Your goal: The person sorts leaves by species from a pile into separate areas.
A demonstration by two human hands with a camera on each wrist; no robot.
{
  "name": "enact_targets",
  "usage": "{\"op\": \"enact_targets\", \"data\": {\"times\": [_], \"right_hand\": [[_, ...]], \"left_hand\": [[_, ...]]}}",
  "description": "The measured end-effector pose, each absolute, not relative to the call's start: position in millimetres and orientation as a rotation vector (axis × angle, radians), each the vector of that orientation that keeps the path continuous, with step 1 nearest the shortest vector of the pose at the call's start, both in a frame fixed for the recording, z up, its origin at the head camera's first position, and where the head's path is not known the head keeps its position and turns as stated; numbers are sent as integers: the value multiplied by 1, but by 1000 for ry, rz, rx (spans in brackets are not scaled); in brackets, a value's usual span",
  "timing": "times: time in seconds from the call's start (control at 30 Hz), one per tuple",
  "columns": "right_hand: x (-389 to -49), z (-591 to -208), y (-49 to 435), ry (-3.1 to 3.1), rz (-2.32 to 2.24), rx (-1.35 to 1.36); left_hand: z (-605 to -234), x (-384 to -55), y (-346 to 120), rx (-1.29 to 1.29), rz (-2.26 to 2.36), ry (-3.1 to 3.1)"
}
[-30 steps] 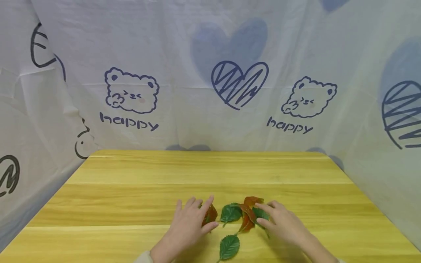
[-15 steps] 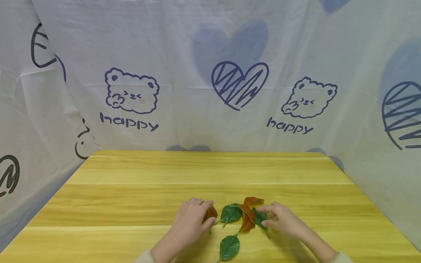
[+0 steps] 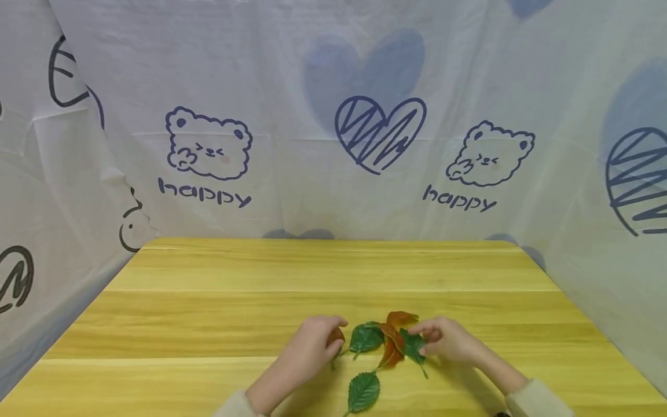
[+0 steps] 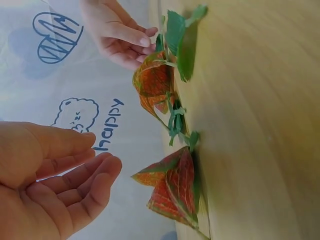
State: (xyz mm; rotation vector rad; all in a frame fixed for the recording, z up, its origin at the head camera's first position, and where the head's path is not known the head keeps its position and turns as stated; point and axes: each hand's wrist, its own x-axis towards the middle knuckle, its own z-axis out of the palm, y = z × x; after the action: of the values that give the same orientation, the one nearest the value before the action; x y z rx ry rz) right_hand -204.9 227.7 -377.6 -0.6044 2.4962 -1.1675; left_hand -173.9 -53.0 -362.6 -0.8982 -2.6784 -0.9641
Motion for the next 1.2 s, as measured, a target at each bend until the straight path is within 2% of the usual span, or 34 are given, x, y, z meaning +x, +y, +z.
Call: {"op": "enact_targets", "data": {"times": [0.3, 1.2], "right_hand": [[-215, -381, 233, 2337, -1240, -594], [-218, -388, 227, 2421, -1199, -546]], "left_hand": [[-362, -178, -50, -860, -1216, -2747], [-365, -192, -33, -745, -1340, -2834]]}}
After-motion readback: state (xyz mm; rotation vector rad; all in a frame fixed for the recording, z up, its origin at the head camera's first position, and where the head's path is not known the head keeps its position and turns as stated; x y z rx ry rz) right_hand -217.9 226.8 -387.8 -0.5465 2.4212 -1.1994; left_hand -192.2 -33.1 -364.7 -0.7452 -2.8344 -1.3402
